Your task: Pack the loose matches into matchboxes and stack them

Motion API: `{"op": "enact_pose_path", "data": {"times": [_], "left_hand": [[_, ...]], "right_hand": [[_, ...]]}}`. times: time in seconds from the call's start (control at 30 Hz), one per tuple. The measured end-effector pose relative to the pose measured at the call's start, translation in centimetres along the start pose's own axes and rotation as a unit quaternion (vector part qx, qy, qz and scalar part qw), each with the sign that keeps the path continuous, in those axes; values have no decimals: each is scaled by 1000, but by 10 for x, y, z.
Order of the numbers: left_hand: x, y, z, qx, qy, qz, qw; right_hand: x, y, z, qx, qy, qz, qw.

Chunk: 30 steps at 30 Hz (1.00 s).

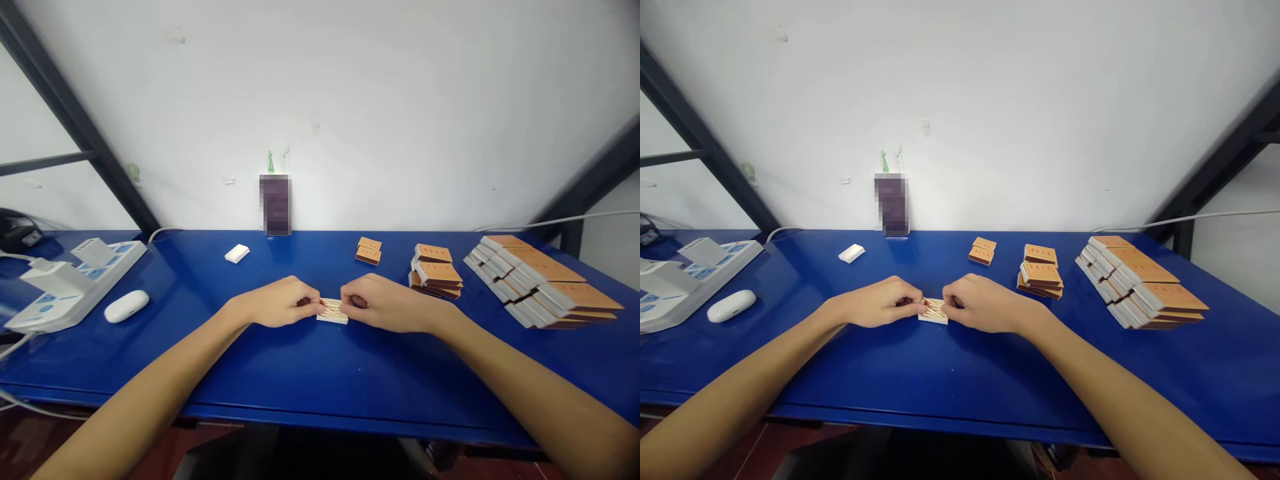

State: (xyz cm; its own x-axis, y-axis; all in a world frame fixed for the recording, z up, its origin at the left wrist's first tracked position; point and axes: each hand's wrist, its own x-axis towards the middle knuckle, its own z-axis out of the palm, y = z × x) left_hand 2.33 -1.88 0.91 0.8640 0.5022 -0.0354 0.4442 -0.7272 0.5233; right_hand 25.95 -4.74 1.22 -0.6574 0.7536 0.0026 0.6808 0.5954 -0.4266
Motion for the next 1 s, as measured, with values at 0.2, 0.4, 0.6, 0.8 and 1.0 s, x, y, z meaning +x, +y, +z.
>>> {"op": "enact_pose_path", "data": {"times": [0.2,0.4,0.6,0.8,1.0], "left_hand": [[2,-1,-1,91,50,-4,995],[-30,-60,-40,346,251,-234,873],[-58,-107,-54,274,187,-392,858],[-24,-58,-30,160,149,-159,963],[3,-8,3,59,104,-52,991]], "right_hand": [[-1,6,2,-18,52,-27,998],[-3,-2,8,-3,58,-82,995],[1,-4,24,12,39,-88,995],[13,13,29,21,124,-73,989],[18,27,27,37,202,-46,978]]}}
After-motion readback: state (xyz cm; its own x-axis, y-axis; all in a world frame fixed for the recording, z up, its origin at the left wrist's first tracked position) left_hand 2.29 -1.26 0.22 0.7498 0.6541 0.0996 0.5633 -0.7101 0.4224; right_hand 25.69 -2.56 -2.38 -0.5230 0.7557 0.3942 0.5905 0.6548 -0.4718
